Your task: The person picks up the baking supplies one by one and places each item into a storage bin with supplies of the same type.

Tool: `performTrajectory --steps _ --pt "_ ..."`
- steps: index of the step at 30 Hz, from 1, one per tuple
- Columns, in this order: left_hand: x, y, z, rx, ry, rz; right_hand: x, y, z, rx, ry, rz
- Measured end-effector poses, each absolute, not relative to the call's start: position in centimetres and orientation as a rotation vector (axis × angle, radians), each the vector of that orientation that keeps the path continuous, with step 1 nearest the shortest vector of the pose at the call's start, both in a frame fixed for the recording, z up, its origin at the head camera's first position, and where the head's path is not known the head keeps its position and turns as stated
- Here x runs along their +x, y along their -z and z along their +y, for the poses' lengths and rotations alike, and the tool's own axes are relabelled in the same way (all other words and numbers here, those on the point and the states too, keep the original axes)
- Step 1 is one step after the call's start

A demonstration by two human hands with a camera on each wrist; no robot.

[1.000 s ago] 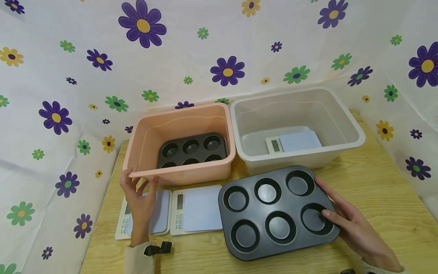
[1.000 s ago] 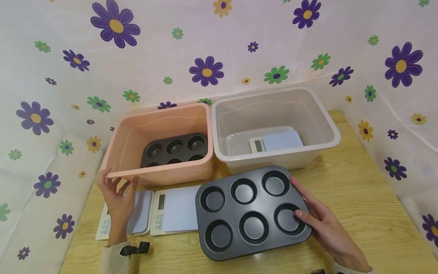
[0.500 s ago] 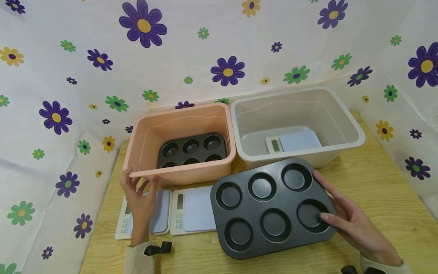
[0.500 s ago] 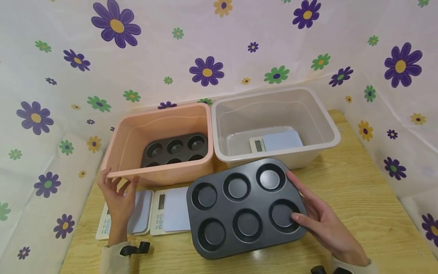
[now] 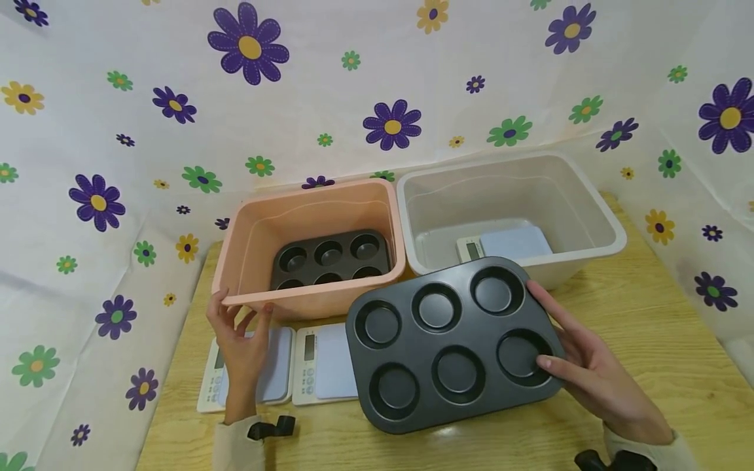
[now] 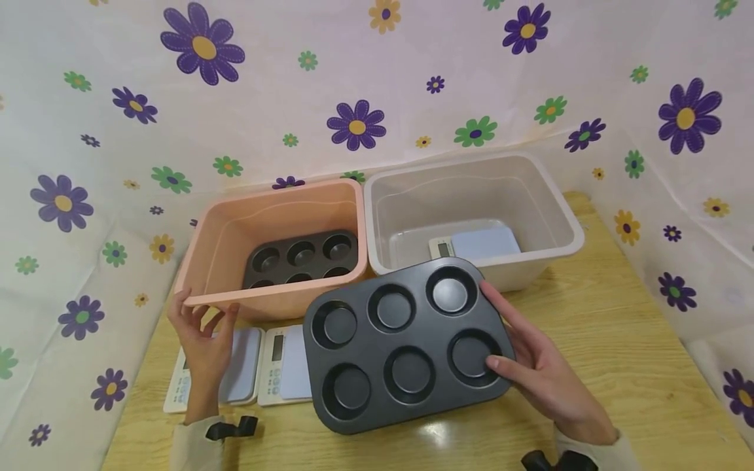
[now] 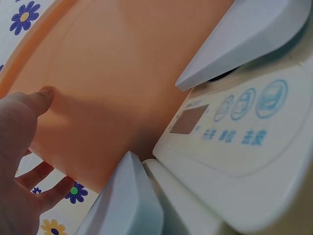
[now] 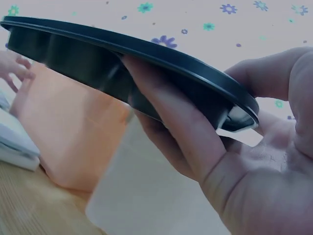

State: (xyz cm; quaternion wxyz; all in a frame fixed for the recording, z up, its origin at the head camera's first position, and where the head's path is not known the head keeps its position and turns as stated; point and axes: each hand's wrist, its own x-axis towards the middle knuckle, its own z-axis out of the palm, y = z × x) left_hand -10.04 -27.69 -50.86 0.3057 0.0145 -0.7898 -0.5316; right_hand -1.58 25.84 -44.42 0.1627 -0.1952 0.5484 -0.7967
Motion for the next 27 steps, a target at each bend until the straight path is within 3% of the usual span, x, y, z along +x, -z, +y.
performTrajectory --steps 14,27 --pt "-10.1 50.6 -27.6 0.042 1.397 -2.112 -4.6 42.0 24.7 -0.703 2.35 1.455" --pt "-9.9 50.9 -27.8 0.029 1.409 -2.089 -6.9 39.3 21.3 -0.597 2.319 1.541"
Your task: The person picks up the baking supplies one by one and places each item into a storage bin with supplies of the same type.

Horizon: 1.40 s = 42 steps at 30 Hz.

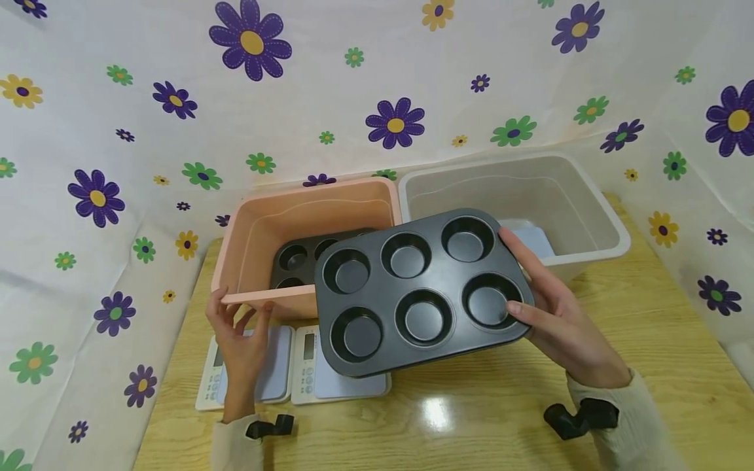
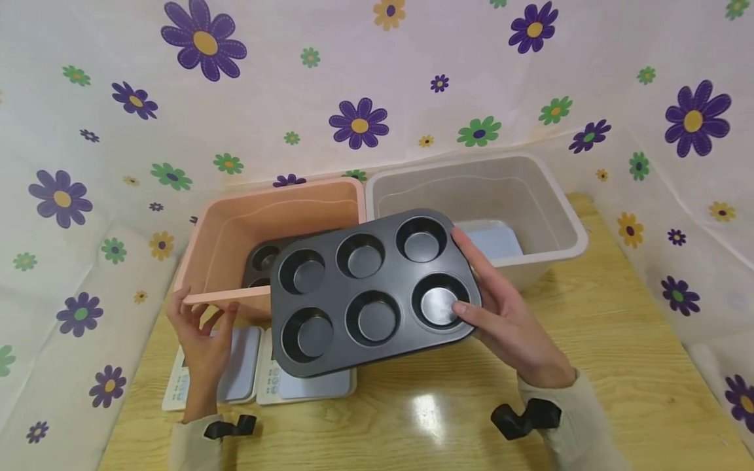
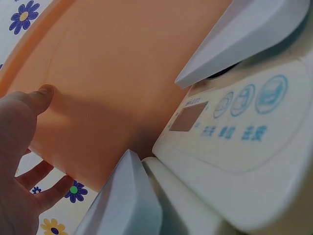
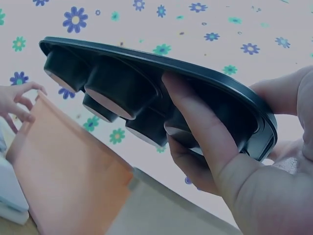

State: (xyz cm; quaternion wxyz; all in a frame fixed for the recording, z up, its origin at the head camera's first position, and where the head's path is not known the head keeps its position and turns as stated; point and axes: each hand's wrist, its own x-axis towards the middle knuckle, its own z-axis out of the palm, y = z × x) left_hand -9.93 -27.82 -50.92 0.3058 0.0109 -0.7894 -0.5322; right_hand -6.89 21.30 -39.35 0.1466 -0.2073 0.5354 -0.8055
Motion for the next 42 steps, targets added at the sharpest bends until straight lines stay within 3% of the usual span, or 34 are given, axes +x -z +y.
performTrajectory --steps 14,31,42 --pt "-9.8 51.3 -27.8 0.03 1.388 -2.081 -10.7 38.9 16.5 -0.748 2.431 1.467" --pt "-9.9 51.1 -27.9 0.019 1.387 -2.094 -15.8 38.5 11.7 -0.502 2.448 1.412" --pt "-10.1 51.0 -27.8 0.024 1.414 -2.076 -17.3 38.0 7.9 -0.455 2.423 1.405"
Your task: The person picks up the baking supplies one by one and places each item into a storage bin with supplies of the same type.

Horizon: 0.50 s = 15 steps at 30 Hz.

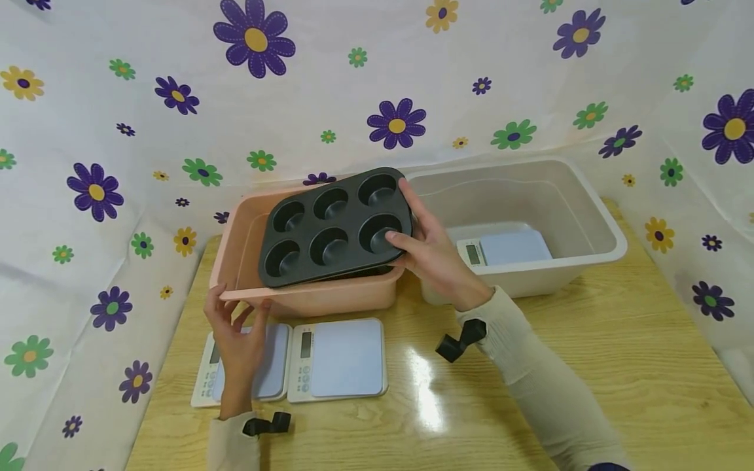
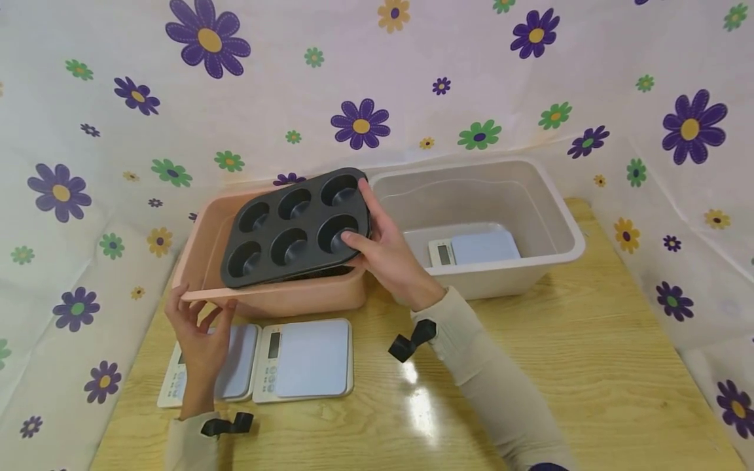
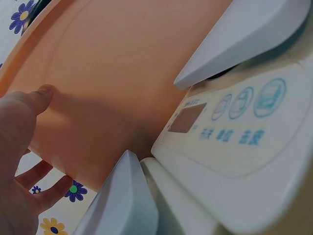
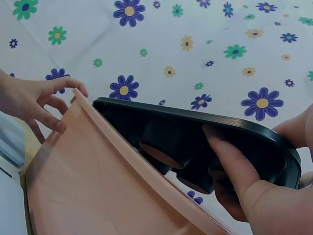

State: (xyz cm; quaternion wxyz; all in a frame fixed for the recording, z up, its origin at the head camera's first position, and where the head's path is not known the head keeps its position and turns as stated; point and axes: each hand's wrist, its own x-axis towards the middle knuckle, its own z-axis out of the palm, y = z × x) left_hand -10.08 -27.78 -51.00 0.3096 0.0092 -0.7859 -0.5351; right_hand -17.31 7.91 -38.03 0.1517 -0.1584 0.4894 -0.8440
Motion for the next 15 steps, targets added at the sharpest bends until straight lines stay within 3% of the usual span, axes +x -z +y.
performTrajectory --steps 15 --pt "-10.0 51.0 -27.8 0.016 1.365 -2.099 -19.0 37.3 4.3 -0.307 2.339 1.471"
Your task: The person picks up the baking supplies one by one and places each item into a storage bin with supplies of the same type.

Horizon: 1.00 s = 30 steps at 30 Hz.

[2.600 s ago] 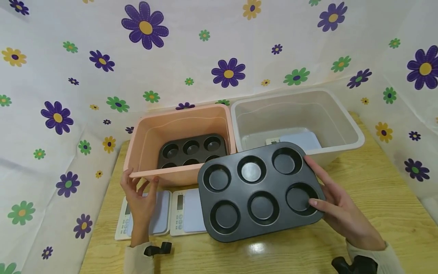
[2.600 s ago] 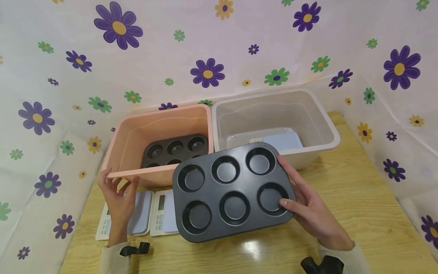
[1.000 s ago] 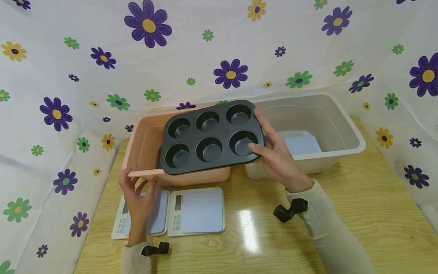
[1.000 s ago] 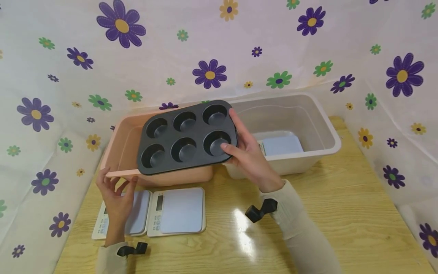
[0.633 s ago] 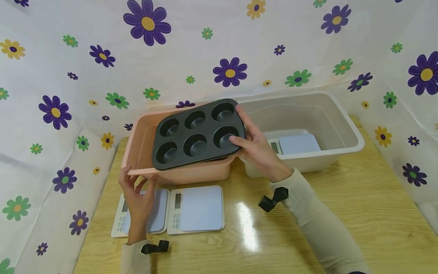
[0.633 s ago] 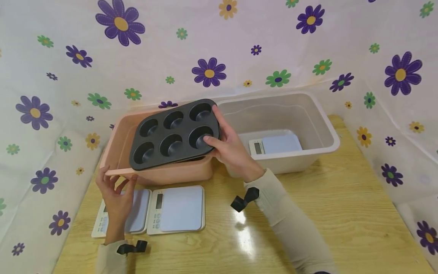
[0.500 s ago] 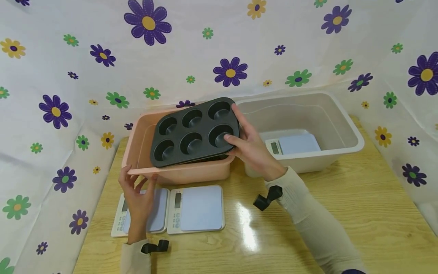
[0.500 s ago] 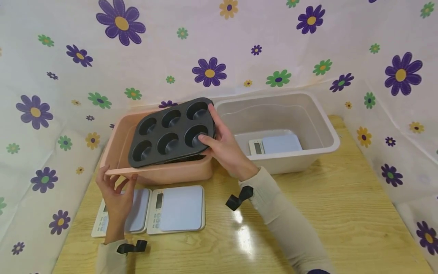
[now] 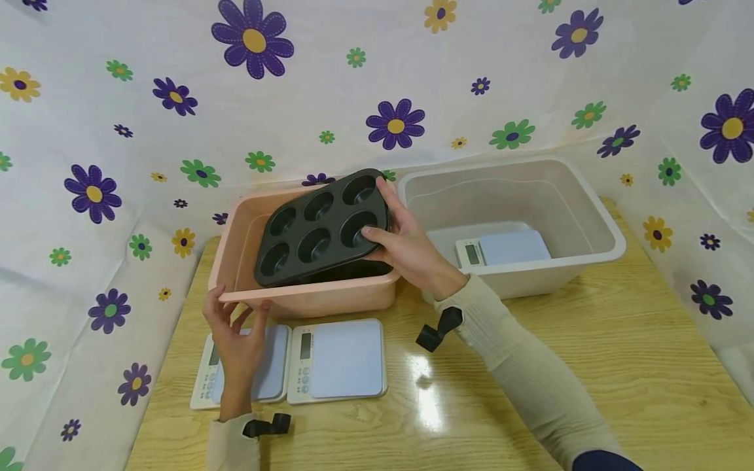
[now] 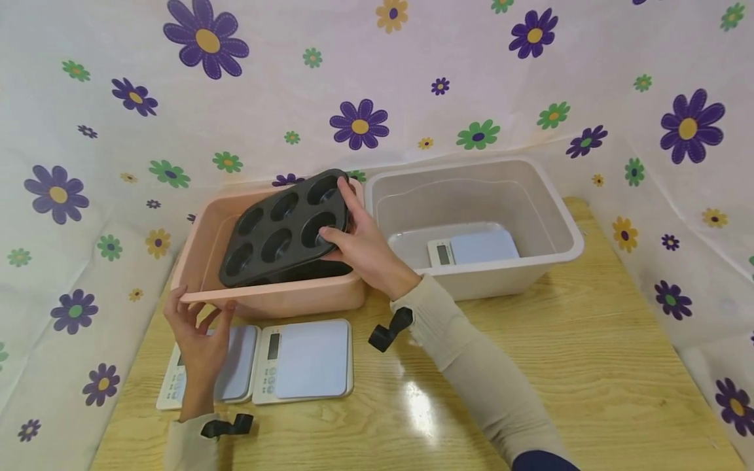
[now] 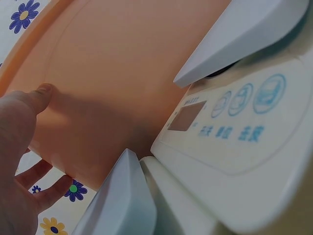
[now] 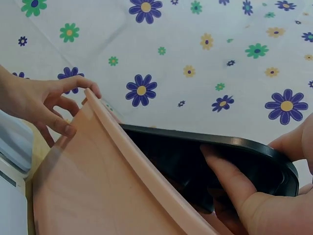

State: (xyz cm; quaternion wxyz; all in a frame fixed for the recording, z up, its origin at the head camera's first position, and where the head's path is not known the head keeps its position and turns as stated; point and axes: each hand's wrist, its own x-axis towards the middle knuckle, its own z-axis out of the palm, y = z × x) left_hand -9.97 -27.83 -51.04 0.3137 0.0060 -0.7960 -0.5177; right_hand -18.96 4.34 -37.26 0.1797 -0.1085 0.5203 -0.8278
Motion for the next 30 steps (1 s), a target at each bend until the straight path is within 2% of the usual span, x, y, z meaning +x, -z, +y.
performTrajectory --steps 20,30 --pt "-9.9 51.1 -28.0 0.025 1.374 -2.107 -19.6 37.5 1.7 -0.238 2.235 1.453" --pt "-10.1 51.1 -27.9 0.015 1.383 -2.095 -19.9 37.2 1.0 -0.247 2.095 1.672"
